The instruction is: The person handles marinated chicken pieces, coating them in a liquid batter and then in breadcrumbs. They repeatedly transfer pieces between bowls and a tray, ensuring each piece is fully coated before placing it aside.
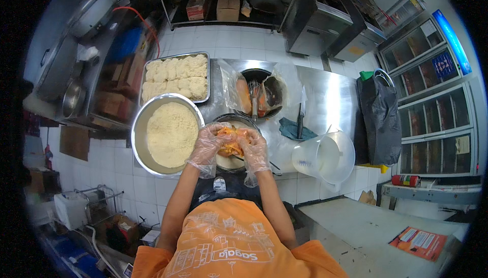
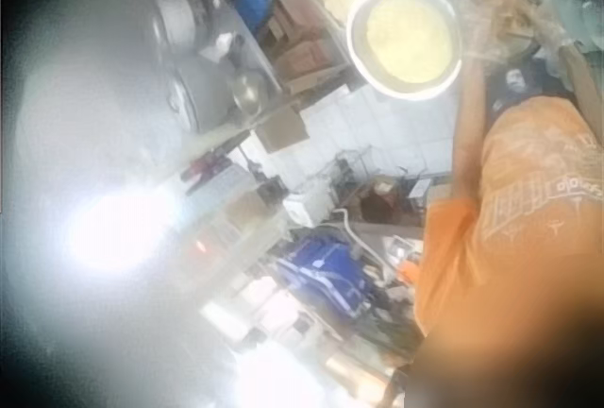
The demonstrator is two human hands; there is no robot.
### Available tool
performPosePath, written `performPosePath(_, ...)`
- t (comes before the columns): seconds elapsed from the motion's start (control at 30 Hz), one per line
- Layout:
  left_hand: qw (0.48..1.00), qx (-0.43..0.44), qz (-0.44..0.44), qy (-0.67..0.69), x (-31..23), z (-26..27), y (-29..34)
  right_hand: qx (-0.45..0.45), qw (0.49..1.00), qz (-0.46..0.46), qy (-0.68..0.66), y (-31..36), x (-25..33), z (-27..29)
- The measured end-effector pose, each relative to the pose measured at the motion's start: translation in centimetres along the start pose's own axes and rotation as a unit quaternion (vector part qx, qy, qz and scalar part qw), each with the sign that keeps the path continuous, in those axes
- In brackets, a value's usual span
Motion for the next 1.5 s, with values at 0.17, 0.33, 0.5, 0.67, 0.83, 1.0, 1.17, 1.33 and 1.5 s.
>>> performPosePath(0.17, 0.995, -0.024, -0.055, -0.083, -1.4, 0.7, 0.8, -0.039, 0.993, -0.031, 0.109, 0.2, -1.0, 1.5)
performPosePath(0.33, 0.950, 0.062, 0.040, -0.305, 0.1, 0.5, 1.4, -0.097, 0.901, 0.057, 0.420, 0.2, 1.7, 5.1)
performPosePath(0.5, 0.973, -0.025, -0.014, -0.230, -1.3, 1.2, -0.6, -0.271, 0.823, 0.129, 0.483, -3.2, 3.4, 12.7)
performPosePath(0.67, 0.985, -0.108, -0.054, -0.125, -4.3, 1.2, -6.7, -0.396, 0.699, 0.073, 0.591, -11.5, 1.1, 21.2)
performPosePath(0.83, 0.916, -0.125, -0.039, -0.378, -5.9, -0.8, -11.7, -0.437, 0.594, -0.191, 0.648, -17.6, -3.5, 27.1)
performPosePath(1.0, 0.900, -0.097, -0.055, -0.422, -5.1, -1.9, -14.1, -0.372, 0.629, -0.265, 0.629, -18.8, -4.3, 30.5)
performPosePath(1.17, 0.872, -0.070, -0.156, -0.459, -8.6, -5.5, -16.4, -0.239, 0.751, -0.241, 0.567, -21.9, -5.6, 31.4)
performPosePath(1.33, 0.853, -0.062, -0.247, -0.457, -15.4, -9.1, -17.1, -0.396, 0.837, -0.118, 0.360, -16.6, -2.3, 29.2)
performPosePath(1.5, 0.837, -0.061, -0.293, -0.458, -22.7, -9.2, -17.4, -0.360, 0.896, 0.003, 0.259, -7.6, 7.5, 20.5)
Point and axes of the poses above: each hand's wrist, its own y-axis away from the middle knuckle, its own z-axis out of the back of the hand, x = y × z, the point moved 9 cm from there along -y, towards the middle knuckle, and after that the axes turned 4 degrees about y, right-handed, at the moved point
